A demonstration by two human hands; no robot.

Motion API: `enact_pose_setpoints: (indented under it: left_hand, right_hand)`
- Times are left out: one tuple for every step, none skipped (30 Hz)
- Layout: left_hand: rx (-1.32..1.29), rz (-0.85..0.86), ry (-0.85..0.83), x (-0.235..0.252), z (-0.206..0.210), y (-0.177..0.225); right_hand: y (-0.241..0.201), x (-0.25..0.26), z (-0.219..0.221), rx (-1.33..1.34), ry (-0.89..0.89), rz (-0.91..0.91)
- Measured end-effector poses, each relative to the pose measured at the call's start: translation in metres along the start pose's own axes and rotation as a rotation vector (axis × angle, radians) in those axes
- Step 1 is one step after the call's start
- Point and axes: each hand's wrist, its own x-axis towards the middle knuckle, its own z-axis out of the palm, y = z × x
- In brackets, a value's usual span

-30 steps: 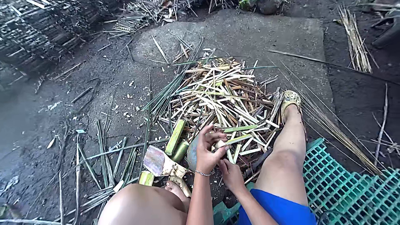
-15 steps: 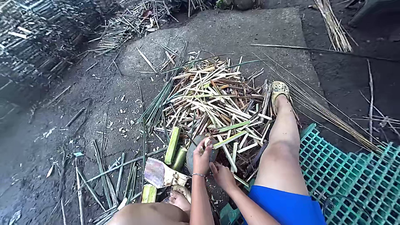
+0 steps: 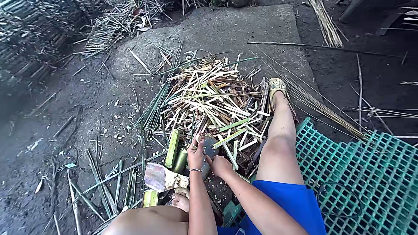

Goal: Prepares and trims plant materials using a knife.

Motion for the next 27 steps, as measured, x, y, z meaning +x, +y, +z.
enact_pose_setpoints:
  left_hand:
    - [-0.01,0.01,0.007,0.001,0.0,0.0]
    - [-0.017,0.02,0.015,0.003,0.0,0.0]
    - [-0.015,0.025,0.018,0.003,-0.001,-0.001]
    - [-0.003,0.017,0.009,0.002,-0.001,-0.002]
    - [0.016,0.003,-0.007,0.0,-0.001,-0.002]
    - [0.037,-0.006,-0.024,-0.002,-0.001,-0.002]
    - [0.051,-0.006,-0.036,-0.003,-0.002,-0.002]
    - [0.049,0.001,-0.035,-0.002,-0.002,-0.001]
    - [0.035,0.008,-0.023,-0.001,-0.003,0.0]
    - [0.017,0.01,-0.009,-0.002,-0.003,0.001]
    - [0.0,0.006,0.002,-0.003,-0.003,0.001]
    - [-0.011,0.009,0.014,-0.003,-0.001,0.002]
    - [-0.016,0.018,0.029,-0.003,0.0,0.002]
    - [-0.02,0.031,0.047,-0.003,0.002,0.001]
    - [-0.029,0.043,0.077,-0.003,0.003,0.0]
    - [-0.047,0.051,0.115,-0.004,0.004,0.0]
    - [-0.067,0.061,0.155,-0.004,0.005,0.001]
    - [-0.085,0.072,0.186,-0.003,0.005,0.002]
    - [-0.104,0.087,0.21,-0.002,0.004,0.003]
    - [-0.122,0.109,0.236,-0.001,0.003,0.005]
    - [-0.148,0.137,0.262,0.002,0.002,0.008]
    - [-0.185,0.161,0.291,0.003,0.001,0.012]
    - [-0.218,0.184,0.318,0.005,0.001,0.018]
    - [-0.248,0.216,0.342,0.007,0.001,0.024]
    - [-0.281,0.258,0.359,0.01,0.001,0.031]
    - [-0.315,0.295,0.369,0.012,-0.001,0.037]
    - [-0.346,0.327,0.379,0.012,-0.003,0.041]
  right_hand:
    - [-0.002,0.001,-0.002,-0.012,0.002,0.0]
    - [-0.004,0.001,-0.004,-0.026,0.005,0.001]
    - [-0.006,0.001,-0.005,-0.036,0.007,0.005]
    - [-0.008,0.0,-0.004,-0.032,0.006,0.01]
    - [-0.01,0.0,-0.003,-0.02,0.006,0.016]
    - [-0.012,0.002,-0.002,-0.006,0.004,0.02]
    - [-0.014,0.004,0.0,0.005,0.003,0.02]
    - [-0.015,0.007,0.0,0.012,0.001,0.019]
    - [-0.015,0.008,0.0,0.012,0.0,0.013]
    - [-0.015,0.008,0.0,0.009,-0.009,0.011]
    - [-0.013,0.008,-0.001,0.006,-0.017,0.017]
    - [-0.012,0.01,-0.003,0.009,-0.024,0.025]
    - [-0.011,0.014,-0.005,0.028,-0.034,0.035]
    - [-0.009,0.019,-0.007,0.067,-0.049,0.047]
    - [-0.005,0.026,-0.008,0.13,-0.072,0.059]
    - [0.0,0.032,-0.009,0.199,-0.096,0.069]
    - [0.004,0.037,-0.01,0.264,-0.122,0.084]
    - [0.009,0.041,-0.008,0.326,-0.141,0.103]
    - [0.014,0.043,-0.005,0.388,-0.154,0.127]
    - [0.017,0.043,0.0,0.452,-0.161,0.15]
    - [0.021,0.044,0.005,0.526,-0.175,0.169]
    - [0.024,0.043,0.011,0.613,-0.19,0.18]
    - [0.027,0.042,0.017,0.698,-0.196,0.178]
    - [0.029,0.04,0.022,0.773,-0.189,0.168]
    - [0.03,0.038,0.026,0.839,-0.172,0.157]
    - [0.033,0.034,0.03,0.897,-0.145,0.143]
    - [0.036,0.03,0.032,0.951,-0.114,0.13]
